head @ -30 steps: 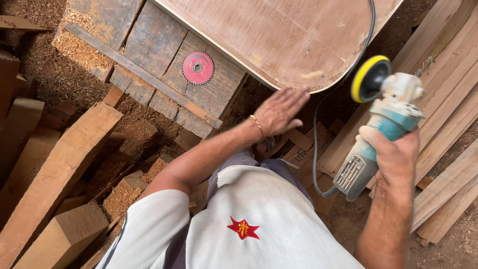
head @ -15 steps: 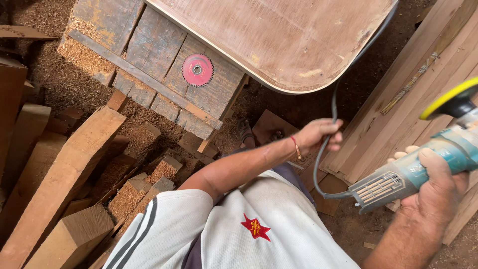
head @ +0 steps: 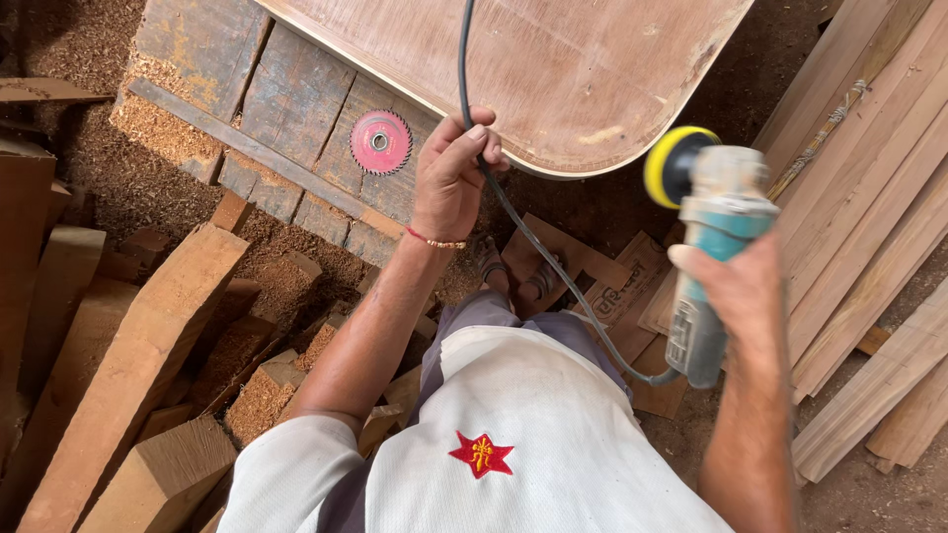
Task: The person sands the curved edges of a wooden board using an electric sander, touches the smoothed edges by hand, and sets the tool down on the workbench.
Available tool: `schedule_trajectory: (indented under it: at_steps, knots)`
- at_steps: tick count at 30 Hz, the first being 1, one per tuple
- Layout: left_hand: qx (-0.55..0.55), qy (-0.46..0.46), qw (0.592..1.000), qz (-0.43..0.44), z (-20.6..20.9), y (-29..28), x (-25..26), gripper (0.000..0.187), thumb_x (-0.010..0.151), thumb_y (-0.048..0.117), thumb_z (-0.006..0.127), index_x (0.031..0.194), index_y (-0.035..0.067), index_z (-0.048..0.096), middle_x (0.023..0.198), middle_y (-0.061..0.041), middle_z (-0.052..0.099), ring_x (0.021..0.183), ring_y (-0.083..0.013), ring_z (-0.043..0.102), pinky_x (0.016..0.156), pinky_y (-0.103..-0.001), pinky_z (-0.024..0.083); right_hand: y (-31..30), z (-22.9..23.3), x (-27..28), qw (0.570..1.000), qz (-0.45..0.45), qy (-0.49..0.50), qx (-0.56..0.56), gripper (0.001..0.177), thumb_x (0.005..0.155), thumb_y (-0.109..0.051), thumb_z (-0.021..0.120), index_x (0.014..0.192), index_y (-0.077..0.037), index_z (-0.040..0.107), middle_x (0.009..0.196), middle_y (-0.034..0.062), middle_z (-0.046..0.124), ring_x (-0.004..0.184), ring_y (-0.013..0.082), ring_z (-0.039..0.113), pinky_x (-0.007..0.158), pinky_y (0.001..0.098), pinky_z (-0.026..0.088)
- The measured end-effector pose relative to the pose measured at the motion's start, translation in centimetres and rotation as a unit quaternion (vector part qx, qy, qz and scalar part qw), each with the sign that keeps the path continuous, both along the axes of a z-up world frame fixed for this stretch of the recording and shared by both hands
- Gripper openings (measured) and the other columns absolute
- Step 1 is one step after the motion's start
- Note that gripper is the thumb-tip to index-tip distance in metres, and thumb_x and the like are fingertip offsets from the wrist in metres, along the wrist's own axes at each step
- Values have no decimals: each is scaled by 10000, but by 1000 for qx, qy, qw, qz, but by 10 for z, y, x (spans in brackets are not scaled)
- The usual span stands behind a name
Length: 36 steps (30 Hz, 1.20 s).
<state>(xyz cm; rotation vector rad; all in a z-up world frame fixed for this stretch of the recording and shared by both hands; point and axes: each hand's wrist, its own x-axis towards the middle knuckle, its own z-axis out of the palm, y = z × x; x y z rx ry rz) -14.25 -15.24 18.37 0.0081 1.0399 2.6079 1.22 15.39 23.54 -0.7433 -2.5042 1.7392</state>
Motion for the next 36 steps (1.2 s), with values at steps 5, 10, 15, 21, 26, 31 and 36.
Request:
schedule_trajectory:
  at_steps: [5,10,15,21,26,31,36]
  knots:
    - [-70,15,997,41,-17,-9,6,195,1038,113,641,1192,-7,649,854,-47,651,797,-130,618,748,-288,527,-51,2,-53,938,95,-256,213,801,717,-331,868,1318,3,459,1074,231,693,835,344,740,773,463,632]
    - [-130,14,989,66,-27,-16,6,200,1033,125,645,1182,-9,647,875,-42,657,800,-113,623,737,-270,527,-80,-1,-70,920,197,-193,280,712,739,-314,783,1273,38,470,955,329,718,900,444,744,895,503,590]
    - [-261,28,961,90,-42,-15,6,196,1014,118,640,1164,-7,643,895,-21,661,803,-98,642,680,-265,544,-72,-10,-64,921,179,-197,286,684,727,-317,787,1228,28,473,965,327,711,922,460,729,903,526,570]
    - [-557,108,820,80,-54,0,10,307,920,148,690,1203,41,639,912,-10,708,814,-121,685,738,-296,581,-11,-32,-62,926,102,-172,319,750,677,-373,842,1199,27,483,1010,311,703,955,476,705,898,534,556]
    - [-650,216,728,-13,-66,20,-1,394,996,252,611,1365,114,597,1083,-144,669,1025,-263,653,954,-435,508,29,-37,-67,939,16,-156,306,738,709,-349,882,1217,26,500,1012,270,700,904,428,713,837,497,575]
    - [-673,487,540,-139,-86,38,-18,427,1083,414,467,1428,174,544,1568,-108,500,1480,-312,431,1288,-494,184,56,-24,-16,973,-157,67,-156,496,789,-68,787,1254,-64,616,1000,33,659,820,163,690,698,335,640]
    - [-640,597,428,-225,-77,59,-34,903,1005,744,279,1600,65,297,1665,-124,307,1505,-357,311,1274,-459,133,93,-13,55,919,-281,78,-265,521,862,-54,742,1345,-30,546,984,99,676,832,220,729,748,407,656]
